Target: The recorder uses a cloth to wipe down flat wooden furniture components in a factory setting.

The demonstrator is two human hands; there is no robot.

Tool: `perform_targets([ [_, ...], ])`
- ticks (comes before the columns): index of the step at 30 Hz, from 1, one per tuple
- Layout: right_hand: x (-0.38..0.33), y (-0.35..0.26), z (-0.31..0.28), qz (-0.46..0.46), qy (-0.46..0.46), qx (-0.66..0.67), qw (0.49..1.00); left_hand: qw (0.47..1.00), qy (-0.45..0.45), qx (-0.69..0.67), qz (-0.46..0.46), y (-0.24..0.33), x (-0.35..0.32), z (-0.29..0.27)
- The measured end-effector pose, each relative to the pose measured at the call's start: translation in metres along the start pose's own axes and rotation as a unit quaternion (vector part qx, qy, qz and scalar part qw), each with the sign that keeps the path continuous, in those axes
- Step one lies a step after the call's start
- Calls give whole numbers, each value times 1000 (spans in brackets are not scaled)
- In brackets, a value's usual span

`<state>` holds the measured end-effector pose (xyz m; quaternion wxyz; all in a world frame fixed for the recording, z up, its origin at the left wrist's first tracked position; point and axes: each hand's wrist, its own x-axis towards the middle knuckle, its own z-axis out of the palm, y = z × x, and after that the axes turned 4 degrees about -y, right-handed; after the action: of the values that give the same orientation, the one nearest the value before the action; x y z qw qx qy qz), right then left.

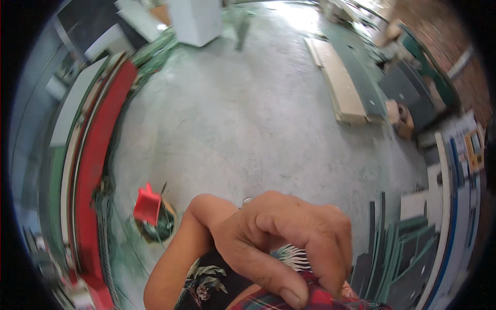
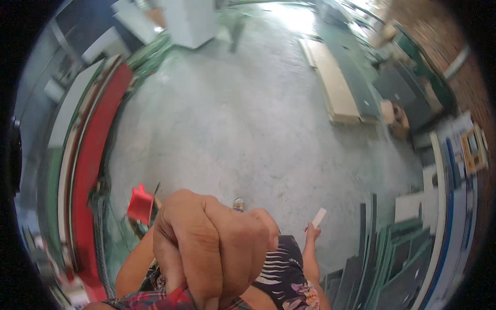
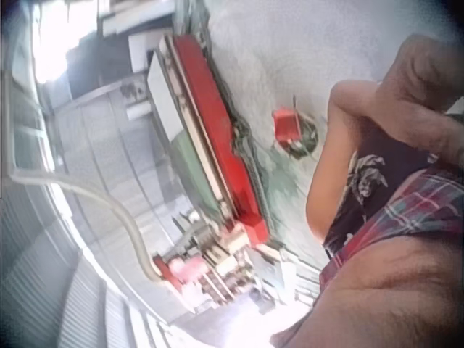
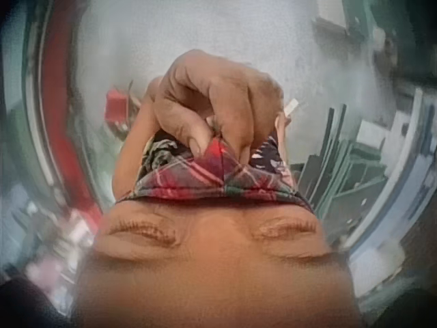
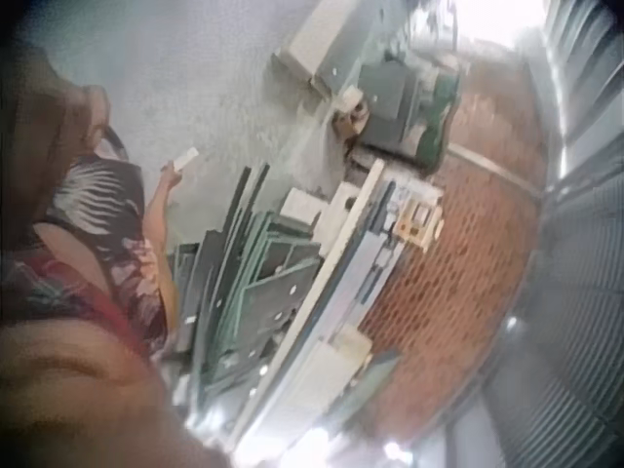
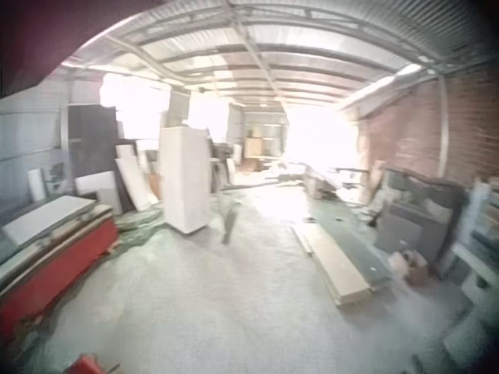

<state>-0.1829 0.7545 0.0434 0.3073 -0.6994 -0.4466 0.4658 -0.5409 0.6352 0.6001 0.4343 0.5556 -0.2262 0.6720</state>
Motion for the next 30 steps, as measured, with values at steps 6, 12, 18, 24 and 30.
perform_targets([
  [6,-6,-20,44,59,34,23,997,957,43,-139,-252,4,8,-86],
  [12,-4,-18,33,102,77,-133,983,938,-12,-207,-277,-48,22,-156],
  [18,32,-20,9,161,106,-125,973,898,12,-229,-374,-122,56,-197],
  [24,105,-61,-12,221,86,-122,964,904,-21,-268,-331,-219,87,-249],
  [30,226,-96,-8,176,49,-35,983,871,-43,-344,-348,-297,119,-303],
])
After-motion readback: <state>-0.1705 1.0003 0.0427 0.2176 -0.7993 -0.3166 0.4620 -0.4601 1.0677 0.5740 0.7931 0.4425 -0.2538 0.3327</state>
